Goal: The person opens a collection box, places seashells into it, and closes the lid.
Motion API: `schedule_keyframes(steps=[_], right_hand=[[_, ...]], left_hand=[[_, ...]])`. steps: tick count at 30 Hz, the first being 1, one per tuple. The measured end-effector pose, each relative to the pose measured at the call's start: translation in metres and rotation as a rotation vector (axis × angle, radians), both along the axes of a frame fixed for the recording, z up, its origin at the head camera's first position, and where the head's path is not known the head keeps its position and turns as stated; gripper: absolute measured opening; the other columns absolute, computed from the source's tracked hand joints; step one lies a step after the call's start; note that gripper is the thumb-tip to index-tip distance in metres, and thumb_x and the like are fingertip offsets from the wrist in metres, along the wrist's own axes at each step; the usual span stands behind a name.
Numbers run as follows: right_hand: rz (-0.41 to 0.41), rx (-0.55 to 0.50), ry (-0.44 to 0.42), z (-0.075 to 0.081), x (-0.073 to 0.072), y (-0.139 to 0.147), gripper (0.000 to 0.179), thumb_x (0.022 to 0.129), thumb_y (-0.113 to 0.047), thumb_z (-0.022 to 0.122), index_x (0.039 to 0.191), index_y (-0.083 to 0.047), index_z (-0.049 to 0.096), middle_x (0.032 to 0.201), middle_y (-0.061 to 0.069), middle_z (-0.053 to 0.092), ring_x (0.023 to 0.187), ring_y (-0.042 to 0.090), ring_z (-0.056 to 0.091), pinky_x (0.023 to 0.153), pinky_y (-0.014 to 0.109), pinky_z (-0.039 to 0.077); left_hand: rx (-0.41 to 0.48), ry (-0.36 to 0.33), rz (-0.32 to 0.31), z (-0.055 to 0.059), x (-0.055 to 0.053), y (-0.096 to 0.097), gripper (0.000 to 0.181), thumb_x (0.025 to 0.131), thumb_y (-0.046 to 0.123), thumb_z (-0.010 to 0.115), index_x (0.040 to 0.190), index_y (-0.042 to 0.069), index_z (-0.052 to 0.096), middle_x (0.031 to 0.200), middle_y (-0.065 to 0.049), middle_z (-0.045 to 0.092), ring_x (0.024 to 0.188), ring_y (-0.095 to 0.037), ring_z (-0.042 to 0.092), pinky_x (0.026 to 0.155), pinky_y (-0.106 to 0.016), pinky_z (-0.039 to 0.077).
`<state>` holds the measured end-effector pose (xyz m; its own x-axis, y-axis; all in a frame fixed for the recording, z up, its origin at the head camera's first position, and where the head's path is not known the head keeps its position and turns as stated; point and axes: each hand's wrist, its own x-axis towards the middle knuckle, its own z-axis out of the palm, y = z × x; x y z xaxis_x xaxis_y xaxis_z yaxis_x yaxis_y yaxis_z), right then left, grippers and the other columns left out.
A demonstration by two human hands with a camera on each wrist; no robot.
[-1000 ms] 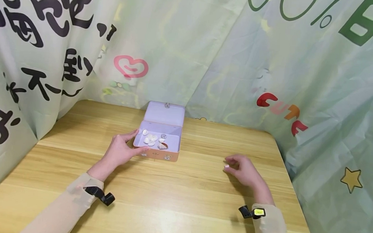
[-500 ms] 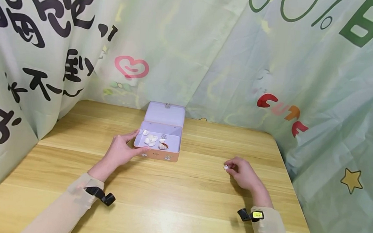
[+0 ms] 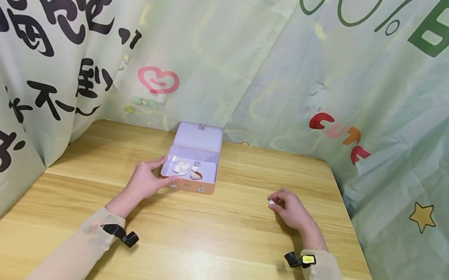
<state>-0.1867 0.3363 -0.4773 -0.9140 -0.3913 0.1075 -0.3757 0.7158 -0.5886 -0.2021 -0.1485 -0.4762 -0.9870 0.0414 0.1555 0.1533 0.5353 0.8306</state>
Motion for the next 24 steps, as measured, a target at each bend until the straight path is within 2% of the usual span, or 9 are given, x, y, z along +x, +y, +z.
schedule_keyframes(steps=[6,10,14,20,24], right_hand=[[-0.014,0.012,0.044,-0.003,0.001,-0.002,0.011,0.098,-0.001,0.074,0.108,-0.004,0.076,0.095,-0.002,0.063,0.082,0.012,0.055,0.071,0.028,0.048],[-0.044,0.009,0.029,0.0,-0.001,-0.004,0.011,0.101,-0.005,0.072,0.111,-0.004,0.075,0.099,0.001,0.069,0.084,0.014,0.058,0.073,0.029,0.05],[-0.061,0.0,-0.004,0.009,-0.005,-0.007,0.017,0.104,-0.007,0.069,0.118,0.0,0.074,0.104,0.004,0.074,0.087,0.018,0.062,0.076,0.033,0.053],[-0.029,-0.003,0.041,0.024,-0.015,-0.017,0.021,0.105,-0.007,0.066,0.123,0.003,0.073,0.11,0.009,0.076,0.094,0.023,0.066,0.081,0.039,0.056],[-0.015,-0.005,0.054,0.035,-0.02,-0.026,0.023,0.107,-0.01,0.065,0.125,0.003,0.072,0.109,0.007,0.076,0.093,0.023,0.067,0.082,0.042,0.055]], left_hand=[[0.004,0.012,-0.004,0.001,0.0,0.0,0.094,0.078,0.046,0.096,0.15,0.0,0.056,0.156,-0.01,0.051,0.046,-0.014,0.033,0.038,-0.03,0.037],[0.005,0.014,-0.007,0.001,0.0,0.001,0.093,0.079,0.044,0.095,0.15,0.0,0.056,0.156,-0.01,0.05,0.046,-0.015,0.034,0.037,-0.03,0.037],[0.008,0.022,-0.014,0.001,0.001,0.001,0.091,0.08,0.042,0.095,0.15,0.0,0.055,0.156,-0.01,0.05,0.044,-0.015,0.032,0.037,-0.03,0.036],[-0.008,0.034,-0.012,0.001,0.001,0.0,0.092,0.08,0.044,0.095,0.15,-0.001,0.055,0.155,-0.01,0.052,0.054,-0.018,0.042,0.041,-0.031,0.04],[-0.007,0.017,-0.009,0.001,0.001,0.001,0.092,0.079,0.044,0.095,0.15,0.0,0.055,0.156,-0.01,0.051,0.046,-0.014,0.036,0.039,-0.03,0.038]])
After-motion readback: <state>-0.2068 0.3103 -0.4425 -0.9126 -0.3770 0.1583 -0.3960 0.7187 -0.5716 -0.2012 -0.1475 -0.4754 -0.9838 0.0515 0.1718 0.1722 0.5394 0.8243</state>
